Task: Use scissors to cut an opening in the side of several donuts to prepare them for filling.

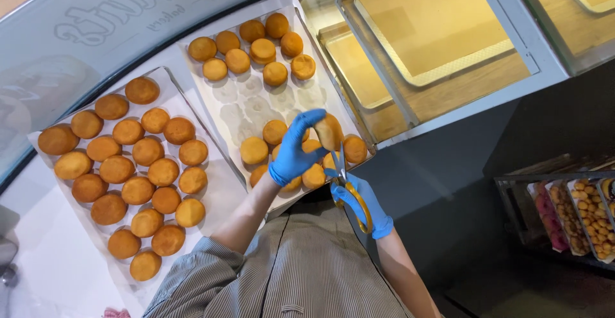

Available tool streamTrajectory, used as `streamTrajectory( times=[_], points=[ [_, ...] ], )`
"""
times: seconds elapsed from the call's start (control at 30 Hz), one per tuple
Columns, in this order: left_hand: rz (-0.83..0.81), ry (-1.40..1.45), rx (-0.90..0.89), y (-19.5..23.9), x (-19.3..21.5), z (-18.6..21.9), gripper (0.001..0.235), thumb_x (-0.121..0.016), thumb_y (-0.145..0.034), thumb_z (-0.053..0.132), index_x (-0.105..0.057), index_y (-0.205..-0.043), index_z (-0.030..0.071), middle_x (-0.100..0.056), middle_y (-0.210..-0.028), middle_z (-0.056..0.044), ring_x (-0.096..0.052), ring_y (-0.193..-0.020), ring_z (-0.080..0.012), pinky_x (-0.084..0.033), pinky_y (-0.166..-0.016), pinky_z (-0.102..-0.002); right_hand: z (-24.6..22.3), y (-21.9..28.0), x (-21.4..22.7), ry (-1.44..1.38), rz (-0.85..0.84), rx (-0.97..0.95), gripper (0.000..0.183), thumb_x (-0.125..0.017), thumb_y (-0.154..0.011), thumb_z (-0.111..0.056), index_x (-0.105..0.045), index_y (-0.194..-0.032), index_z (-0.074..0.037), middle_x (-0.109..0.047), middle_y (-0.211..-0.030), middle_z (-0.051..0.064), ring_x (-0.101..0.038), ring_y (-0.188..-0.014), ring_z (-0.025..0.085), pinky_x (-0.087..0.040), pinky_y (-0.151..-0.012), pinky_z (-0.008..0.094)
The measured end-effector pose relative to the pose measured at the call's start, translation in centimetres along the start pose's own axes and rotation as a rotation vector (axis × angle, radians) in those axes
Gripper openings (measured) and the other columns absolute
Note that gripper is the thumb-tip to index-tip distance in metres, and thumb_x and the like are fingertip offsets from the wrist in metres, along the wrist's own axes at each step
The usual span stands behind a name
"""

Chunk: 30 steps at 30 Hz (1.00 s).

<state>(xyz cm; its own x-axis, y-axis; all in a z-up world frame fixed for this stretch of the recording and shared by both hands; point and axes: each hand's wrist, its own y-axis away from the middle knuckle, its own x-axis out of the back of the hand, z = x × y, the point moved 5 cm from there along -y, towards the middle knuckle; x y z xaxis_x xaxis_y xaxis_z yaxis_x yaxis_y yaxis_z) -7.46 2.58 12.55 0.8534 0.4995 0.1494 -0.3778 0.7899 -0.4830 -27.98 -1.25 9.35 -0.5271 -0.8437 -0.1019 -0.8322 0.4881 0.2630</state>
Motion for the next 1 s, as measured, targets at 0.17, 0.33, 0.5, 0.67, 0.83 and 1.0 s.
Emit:
streamTrajectory(
  times=[0.17,0.33,0.5,0.67,0.83,1.0],
  points=[
    [0.001,-0.026,0.107,2.4,-2.4,-1.2,0.077,-0.086,-0.074,0.001,-0.051,-0.142,0.004,-0.057,-0.134,-0.012,-0.058,-0.128,-0.0268,-0.047,-0.112,-0.037,0.4,-0.3,-0.3,-0.014,0.06,0.006,0.05,-0.069,-0.097,-0.023,-0.058,-0.139,0.002,-0.06,-0.089,-0.001,-0.054,-0.077,0.009,-0.047,-0.071,0.025],
    [0.034,0.01,0.141,3.1,-2.2,-2.7,0.076,-0.085,-0.077,-0.001,-0.048,-0.143,0.004,-0.057,-0.135,-0.012,-0.057,-0.129,-0.0272,-0.046,-0.113,-0.037,2.9,-0.3,-0.3,0.0,0.202,-0.187,0.039,-0.075,-0.095,-0.02,-0.07,-0.12,0.009,-0.063,-0.082,0.005,-0.055,-0.067,0.014,-0.047,-0.062,0.03],
    [-0.024,0.109,0.232,3.6,-2.1,-5.0,0.08,-0.075,-0.078,-0.005,-0.044,-0.151,0.005,-0.058,-0.139,-0.012,-0.059,-0.13,-0.0268,-0.048,-0.112,-0.037,-0.8,-0.9,-1.9,-0.062,0.037,0.071,0.032,-0.065,-0.099,-0.026,-0.066,-0.124,-0.006,-0.063,-0.084,-0.005,-0.058,-0.072,0.005,-0.051,-0.067,0.02],
    [-0.163,-0.104,0.14,0.1,-0.2,-6.3,0.081,-0.075,-0.075,-0.007,-0.046,-0.149,0.007,-0.058,-0.134,-0.016,-0.058,-0.125,-0.0333,-0.047,-0.109,-0.039,3.3,-1.9,-0.4,-0.223,0.132,-0.072,0.027,-0.067,-0.099,-0.028,-0.07,-0.102,-0.001,-0.061,-0.072,-0.001,-0.056,-0.059,0.007,-0.044,-0.053,0.021],
    [-0.265,-0.417,0.036,-1.6,-1.4,-20.5,0.078,-0.063,-0.078,-0.012,-0.052,-0.151,0.014,-0.061,-0.129,-0.014,-0.059,-0.122,-0.0369,-0.051,-0.109,-0.04,4.0,-1.1,0.1,-0.179,0.208,-0.234,0.027,-0.07,-0.096,-0.027,-0.071,-0.093,0.0,-0.06,-0.066,0.001,-0.054,-0.052,0.008,-0.042,-0.046,0.023],
    [-0.553,-0.708,0.097,-4.8,-2.7,-29.4,0.063,-0.083,-0.073,0.036,-0.06,-0.127,0.015,-0.06,-0.124,-0.018,-0.06,-0.11,-0.0398,-0.049,-0.093,-0.049,6.1,1.4,1.8,-0.205,0.321,-0.297,0.027,-0.07,-0.095,-0.028,-0.072,-0.094,-0.001,-0.059,-0.063,0.0,-0.054,-0.05,0.009,-0.042,-0.044,0.024]
  ],
)
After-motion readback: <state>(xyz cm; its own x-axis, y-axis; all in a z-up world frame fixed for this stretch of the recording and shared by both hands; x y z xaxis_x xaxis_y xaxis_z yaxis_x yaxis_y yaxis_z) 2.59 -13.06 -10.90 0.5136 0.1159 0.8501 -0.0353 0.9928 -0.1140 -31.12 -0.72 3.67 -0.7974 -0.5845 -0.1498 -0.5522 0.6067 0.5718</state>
